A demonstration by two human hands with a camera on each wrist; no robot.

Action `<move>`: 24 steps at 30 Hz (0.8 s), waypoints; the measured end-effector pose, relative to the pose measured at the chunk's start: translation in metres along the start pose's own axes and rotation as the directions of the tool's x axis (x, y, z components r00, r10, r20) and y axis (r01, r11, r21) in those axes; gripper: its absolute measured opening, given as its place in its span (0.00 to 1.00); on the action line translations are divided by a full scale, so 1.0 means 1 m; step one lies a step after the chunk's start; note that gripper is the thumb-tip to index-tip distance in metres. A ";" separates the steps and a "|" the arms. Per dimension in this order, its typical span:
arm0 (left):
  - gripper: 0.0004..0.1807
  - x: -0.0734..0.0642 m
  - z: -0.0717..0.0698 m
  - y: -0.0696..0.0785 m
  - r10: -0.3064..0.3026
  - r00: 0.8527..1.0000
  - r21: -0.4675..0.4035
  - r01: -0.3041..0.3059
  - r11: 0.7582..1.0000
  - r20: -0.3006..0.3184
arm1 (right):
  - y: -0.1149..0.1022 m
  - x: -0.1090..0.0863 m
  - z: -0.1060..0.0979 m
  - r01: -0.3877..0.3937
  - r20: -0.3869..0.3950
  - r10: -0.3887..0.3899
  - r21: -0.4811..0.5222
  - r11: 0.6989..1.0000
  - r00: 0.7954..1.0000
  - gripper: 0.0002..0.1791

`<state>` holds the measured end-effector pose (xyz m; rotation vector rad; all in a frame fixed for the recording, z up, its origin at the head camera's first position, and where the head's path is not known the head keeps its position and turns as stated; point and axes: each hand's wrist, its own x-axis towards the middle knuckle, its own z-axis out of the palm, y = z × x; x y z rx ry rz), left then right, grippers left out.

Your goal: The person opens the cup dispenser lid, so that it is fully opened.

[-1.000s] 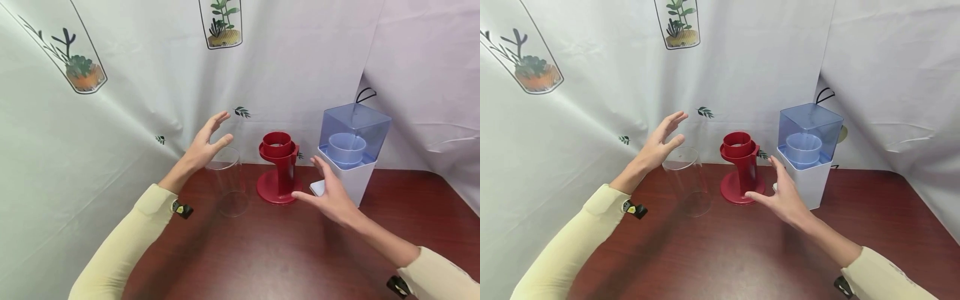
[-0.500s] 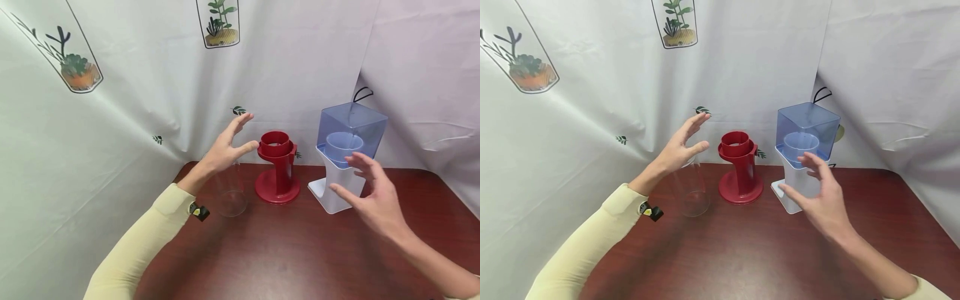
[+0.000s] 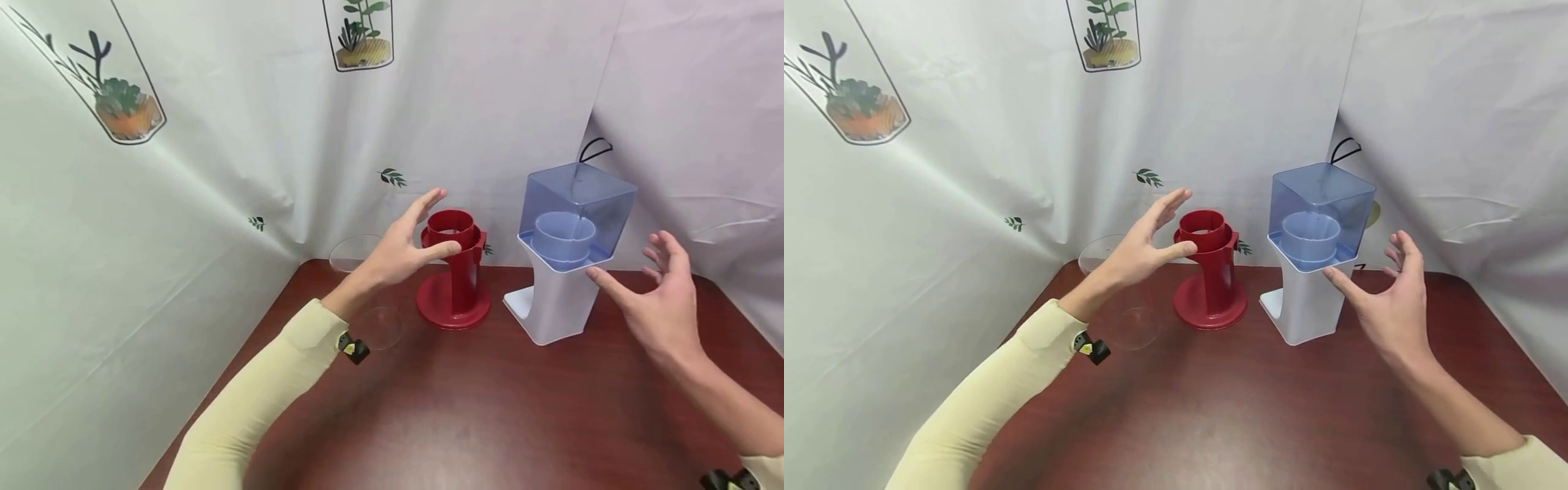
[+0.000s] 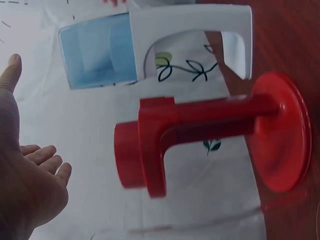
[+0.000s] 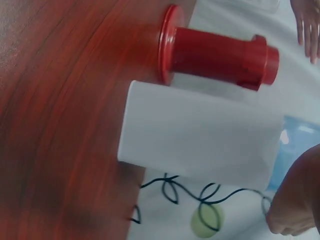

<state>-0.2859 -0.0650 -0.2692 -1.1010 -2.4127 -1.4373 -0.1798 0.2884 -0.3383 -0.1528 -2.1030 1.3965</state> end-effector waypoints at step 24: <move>0.59 0.054 0.071 0.007 -0.053 0.996 0.033 0.051 0.998 0.069 | 0.030 0.022 0.046 -0.015 0.135 0.015 0.005 1.000 0.991 0.66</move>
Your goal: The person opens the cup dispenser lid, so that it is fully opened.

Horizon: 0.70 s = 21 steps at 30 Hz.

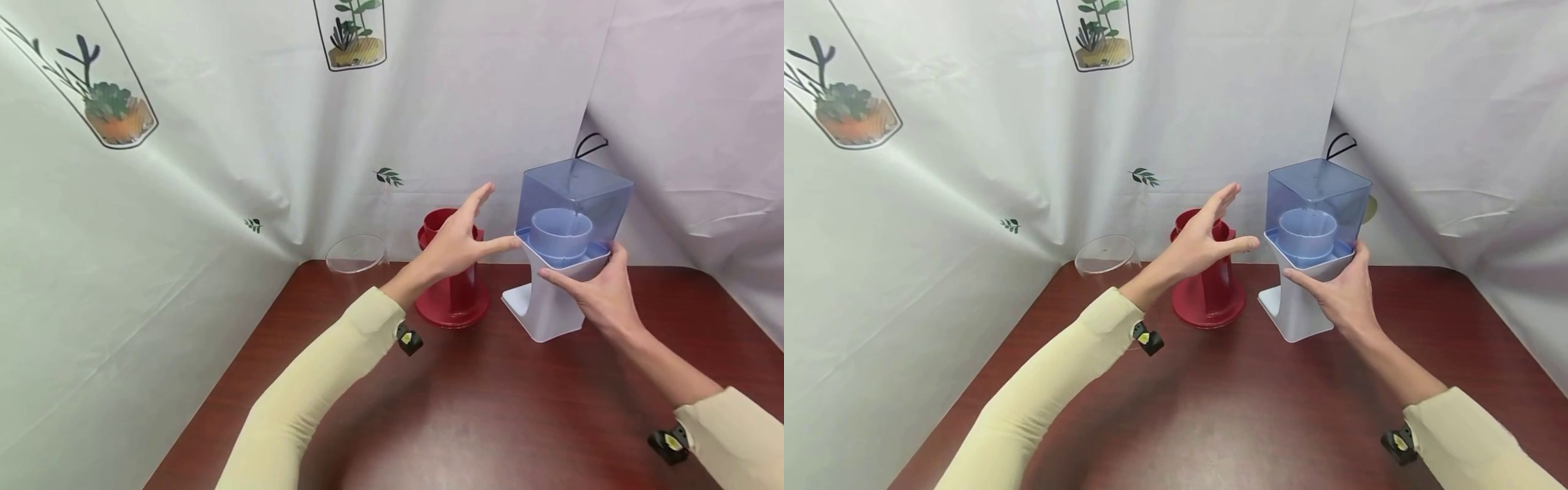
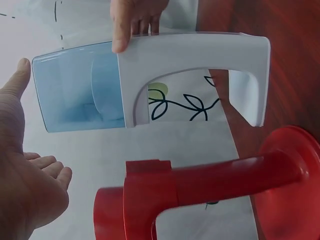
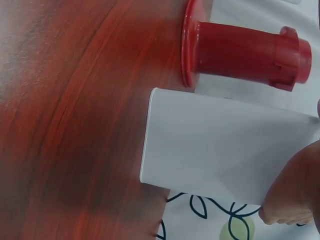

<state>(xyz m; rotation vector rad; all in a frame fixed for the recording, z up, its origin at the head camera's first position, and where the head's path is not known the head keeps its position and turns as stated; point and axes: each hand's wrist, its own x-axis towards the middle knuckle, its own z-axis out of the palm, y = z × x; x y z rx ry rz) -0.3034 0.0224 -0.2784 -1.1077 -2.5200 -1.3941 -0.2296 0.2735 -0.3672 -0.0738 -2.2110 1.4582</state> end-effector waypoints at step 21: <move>0.59 0.049 0.034 0.016 -0.068 0.997 -0.010 0.067 0.998 -0.040 | -0.003 0.002 0.000 -0.036 0.026 0.038 -0.094 0.995 0.999 0.67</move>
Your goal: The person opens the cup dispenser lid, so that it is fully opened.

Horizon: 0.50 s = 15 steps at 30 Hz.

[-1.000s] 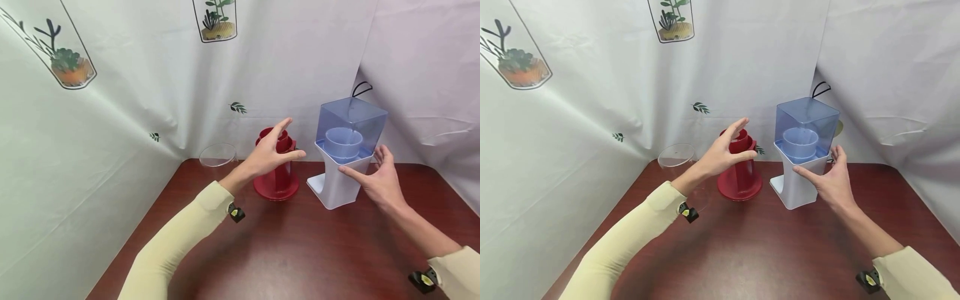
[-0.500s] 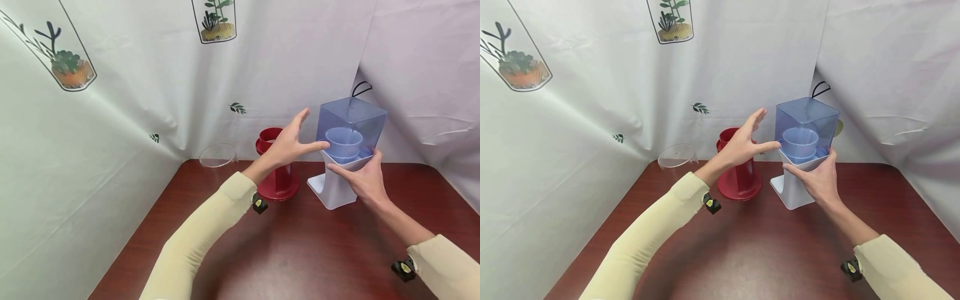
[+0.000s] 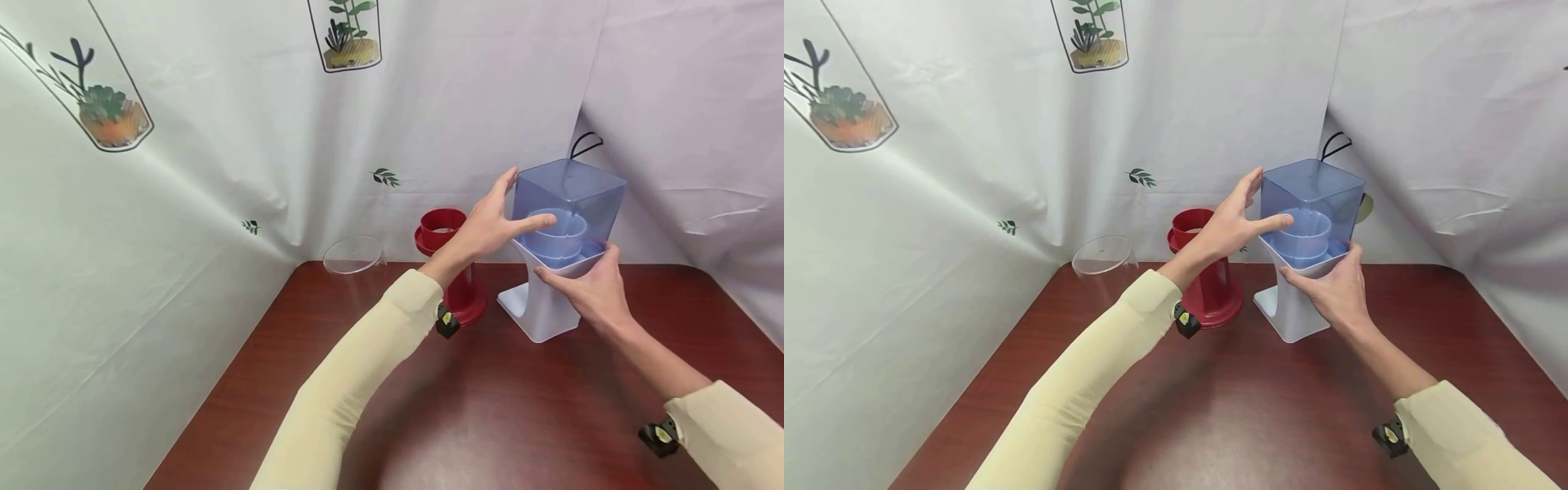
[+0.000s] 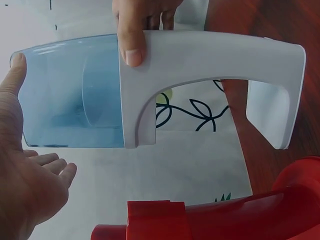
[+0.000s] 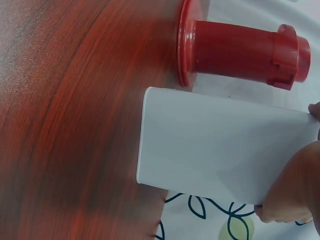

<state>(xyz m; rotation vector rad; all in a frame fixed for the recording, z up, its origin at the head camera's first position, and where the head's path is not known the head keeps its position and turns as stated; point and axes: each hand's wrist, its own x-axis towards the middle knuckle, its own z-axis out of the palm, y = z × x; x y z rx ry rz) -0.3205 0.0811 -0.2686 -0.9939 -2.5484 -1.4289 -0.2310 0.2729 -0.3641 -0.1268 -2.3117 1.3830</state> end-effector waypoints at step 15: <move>0.68 -0.001 0.020 0.004 0.004 0.998 -0.062 -0.007 0.998 -0.056 | -0.005 -0.010 -0.002 0.030 0.030 -0.029 -0.045 0.999 0.999 0.67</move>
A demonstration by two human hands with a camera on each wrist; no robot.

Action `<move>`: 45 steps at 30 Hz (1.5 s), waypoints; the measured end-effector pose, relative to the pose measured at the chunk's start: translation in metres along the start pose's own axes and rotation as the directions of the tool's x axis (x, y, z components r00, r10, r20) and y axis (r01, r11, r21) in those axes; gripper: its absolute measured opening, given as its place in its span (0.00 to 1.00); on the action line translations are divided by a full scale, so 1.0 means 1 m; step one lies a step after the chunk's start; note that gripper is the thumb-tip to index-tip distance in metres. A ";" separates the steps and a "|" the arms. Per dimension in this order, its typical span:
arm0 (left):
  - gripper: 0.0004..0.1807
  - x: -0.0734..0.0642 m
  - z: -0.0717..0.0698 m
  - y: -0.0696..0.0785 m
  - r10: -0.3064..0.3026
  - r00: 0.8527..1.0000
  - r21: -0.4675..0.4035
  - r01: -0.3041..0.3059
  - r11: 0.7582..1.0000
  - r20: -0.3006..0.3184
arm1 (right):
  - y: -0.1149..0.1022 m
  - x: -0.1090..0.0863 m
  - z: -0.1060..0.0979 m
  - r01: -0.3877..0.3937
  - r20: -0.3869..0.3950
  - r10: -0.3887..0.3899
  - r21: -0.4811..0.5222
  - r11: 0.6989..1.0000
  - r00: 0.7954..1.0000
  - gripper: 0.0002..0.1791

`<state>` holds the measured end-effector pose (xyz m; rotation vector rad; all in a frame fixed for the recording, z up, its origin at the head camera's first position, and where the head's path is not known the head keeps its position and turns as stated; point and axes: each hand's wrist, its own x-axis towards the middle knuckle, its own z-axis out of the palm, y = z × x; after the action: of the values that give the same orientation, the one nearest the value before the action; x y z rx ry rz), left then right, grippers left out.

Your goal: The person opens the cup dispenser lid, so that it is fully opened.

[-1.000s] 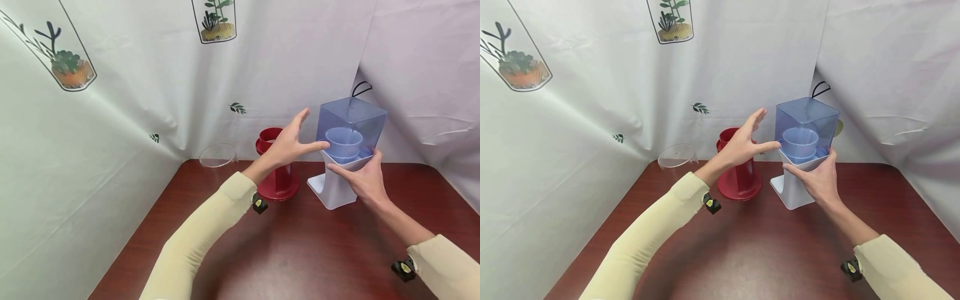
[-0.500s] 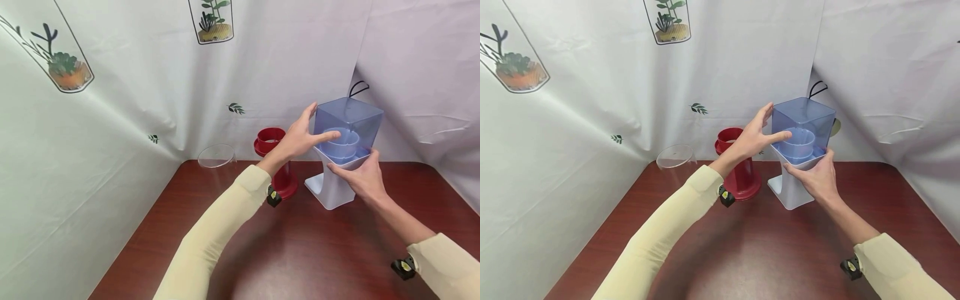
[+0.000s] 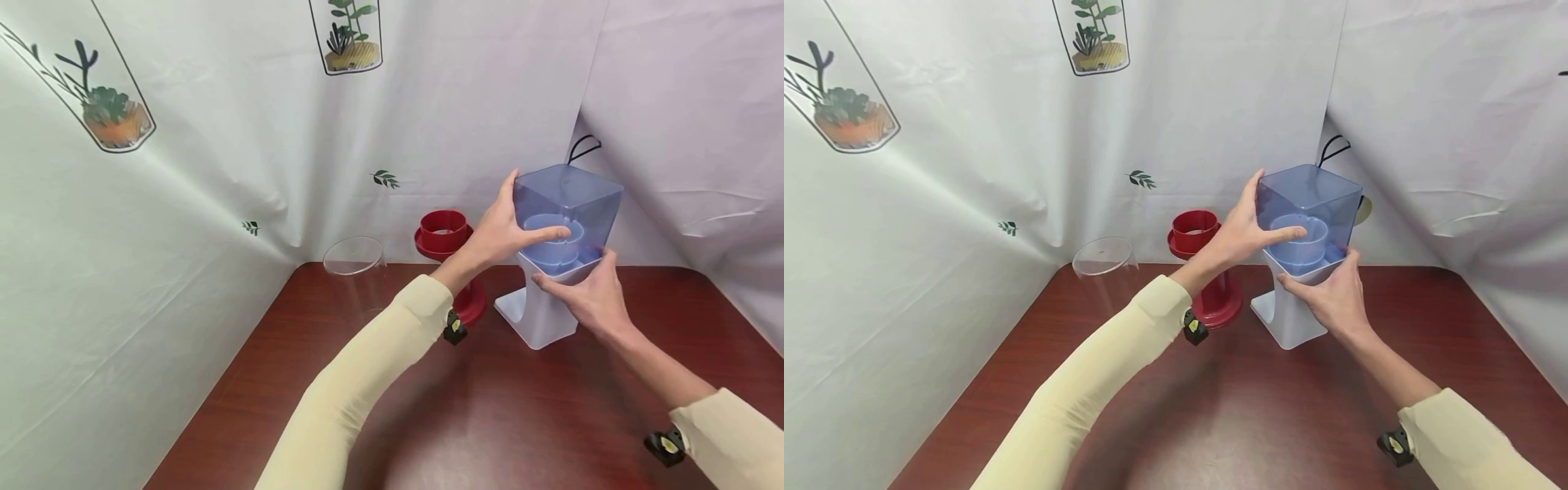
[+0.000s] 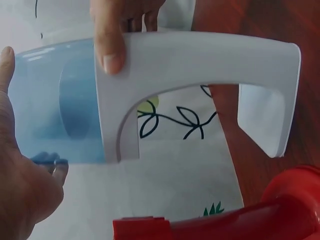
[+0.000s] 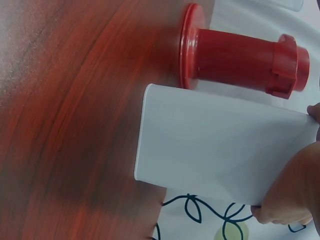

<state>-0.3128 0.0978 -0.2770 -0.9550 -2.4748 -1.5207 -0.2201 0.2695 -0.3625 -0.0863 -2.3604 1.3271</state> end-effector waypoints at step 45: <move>0.61 -0.038 -0.008 0.006 0.063 0.997 0.034 -0.062 0.998 -0.034 | -0.028 -0.029 -0.024 0.085 0.071 -0.102 0.207 0.975 0.992 0.48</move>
<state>-0.2811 0.0760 -0.2829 -0.9819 -2.4147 -1.4609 -0.1800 0.2661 -0.3384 0.1416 -2.2487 1.5428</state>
